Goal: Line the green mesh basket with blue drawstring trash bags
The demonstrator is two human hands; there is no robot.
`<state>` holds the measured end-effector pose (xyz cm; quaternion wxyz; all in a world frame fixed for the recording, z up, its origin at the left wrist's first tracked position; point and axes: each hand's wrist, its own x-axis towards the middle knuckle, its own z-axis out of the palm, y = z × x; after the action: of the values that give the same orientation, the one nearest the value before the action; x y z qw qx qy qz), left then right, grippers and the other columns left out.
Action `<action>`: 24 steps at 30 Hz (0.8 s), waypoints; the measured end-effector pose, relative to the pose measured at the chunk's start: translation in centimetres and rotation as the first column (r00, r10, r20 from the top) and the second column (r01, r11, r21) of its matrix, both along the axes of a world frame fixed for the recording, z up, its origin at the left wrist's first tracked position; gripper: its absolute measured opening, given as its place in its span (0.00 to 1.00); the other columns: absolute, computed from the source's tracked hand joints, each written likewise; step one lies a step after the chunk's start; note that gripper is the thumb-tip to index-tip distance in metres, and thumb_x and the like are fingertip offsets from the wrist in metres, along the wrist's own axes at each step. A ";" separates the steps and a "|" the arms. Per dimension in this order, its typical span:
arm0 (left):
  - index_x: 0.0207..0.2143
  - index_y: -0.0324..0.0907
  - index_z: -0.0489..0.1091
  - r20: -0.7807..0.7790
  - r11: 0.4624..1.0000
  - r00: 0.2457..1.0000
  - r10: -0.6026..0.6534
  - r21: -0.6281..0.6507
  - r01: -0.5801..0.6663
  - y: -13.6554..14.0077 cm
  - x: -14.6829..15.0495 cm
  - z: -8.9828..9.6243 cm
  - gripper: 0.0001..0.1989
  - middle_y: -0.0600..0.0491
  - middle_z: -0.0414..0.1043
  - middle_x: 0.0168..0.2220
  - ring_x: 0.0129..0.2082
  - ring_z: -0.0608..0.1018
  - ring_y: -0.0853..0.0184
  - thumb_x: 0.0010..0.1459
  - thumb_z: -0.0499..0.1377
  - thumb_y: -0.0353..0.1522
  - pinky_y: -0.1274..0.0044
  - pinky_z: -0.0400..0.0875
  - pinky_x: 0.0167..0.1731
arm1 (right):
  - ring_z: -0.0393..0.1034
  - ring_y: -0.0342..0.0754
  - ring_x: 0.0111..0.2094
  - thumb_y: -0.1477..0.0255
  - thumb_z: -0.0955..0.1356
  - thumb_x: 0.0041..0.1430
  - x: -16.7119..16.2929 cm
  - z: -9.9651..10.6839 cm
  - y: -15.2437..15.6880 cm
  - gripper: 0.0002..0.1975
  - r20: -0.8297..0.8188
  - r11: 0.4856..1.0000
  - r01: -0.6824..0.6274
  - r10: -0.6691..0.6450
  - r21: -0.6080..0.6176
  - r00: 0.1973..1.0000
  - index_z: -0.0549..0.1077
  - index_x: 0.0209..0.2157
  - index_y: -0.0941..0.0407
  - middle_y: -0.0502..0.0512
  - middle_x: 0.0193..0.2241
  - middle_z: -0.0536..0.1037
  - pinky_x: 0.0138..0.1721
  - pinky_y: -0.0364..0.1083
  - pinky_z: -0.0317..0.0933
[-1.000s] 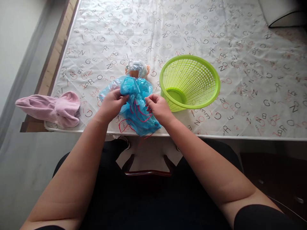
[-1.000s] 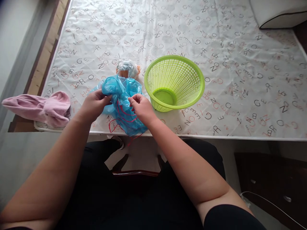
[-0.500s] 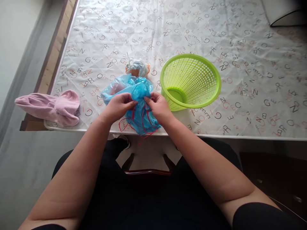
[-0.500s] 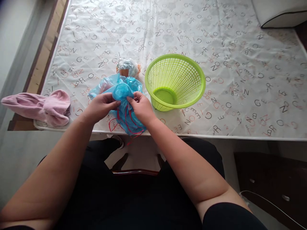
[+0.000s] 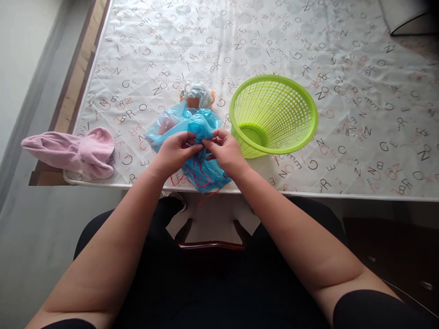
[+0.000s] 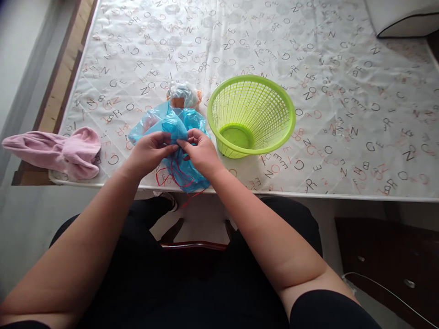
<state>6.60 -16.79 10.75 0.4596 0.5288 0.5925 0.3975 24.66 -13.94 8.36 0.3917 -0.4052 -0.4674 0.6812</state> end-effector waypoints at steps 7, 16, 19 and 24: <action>0.32 0.40 0.77 -0.111 0.999 0.994 -0.016 0.050 0.021 -0.1 -0.7 0.8 0.12 0.52 0.77 0.29 0.30 0.76 0.68 0.57 0.70 0.40 0.76 0.72 0.32 | 0.71 0.39 0.24 0.47 0.78 0.56 0.1 -0.3 0.3 0.27 0.032 0.997 0.073 -0.074 0.028 0.997 0.67 0.39 0.51 0.42 0.28 0.71 0.24 0.41 0.66; 0.36 0.42 0.79 -0.463 0.960 0.871 0.163 0.279 -0.032 -0.8 -1.2 0.9 0.03 0.53 0.79 0.32 0.31 0.77 0.68 0.63 0.64 0.30 0.75 0.73 0.37 | 0.67 0.38 0.23 0.62 0.71 0.70 -0.5 -0.8 0.0 0.12 0.185 0.972 0.202 -0.222 0.122 0.957 0.67 0.36 0.51 0.43 0.27 0.69 0.25 0.41 0.64; 0.38 0.43 0.78 -0.498 0.956 0.842 0.206 0.285 -0.065 -0.8 -1.9 0.8 0.03 0.53 0.78 0.32 0.31 0.76 0.68 0.64 0.63 0.30 0.75 0.73 0.37 | 0.65 0.39 0.24 0.60 0.71 0.70 -0.2 -1.0 0.4 0.13 0.199 0.955 0.265 -0.288 0.132 0.937 0.67 0.35 0.51 0.44 0.26 0.68 0.26 0.40 0.62; 0.39 0.45 0.78 -0.479 0.956 0.847 0.230 0.273 -0.105 -0.6 -3.0 0.8 0.05 0.54 0.77 0.33 0.33 0.77 0.66 0.64 0.61 0.29 0.73 0.73 0.38 | 0.66 0.40 0.27 0.58 0.70 0.71 0.1 -0.9 0.7 0.13 0.182 0.958 0.279 -0.287 0.069 0.940 0.67 0.37 0.51 0.45 0.29 0.70 0.28 0.42 0.65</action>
<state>3.59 -17.43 11.55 0.1848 0.6112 0.6848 0.3513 24.80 -13.23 7.50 0.4473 -0.5230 -0.4542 0.5658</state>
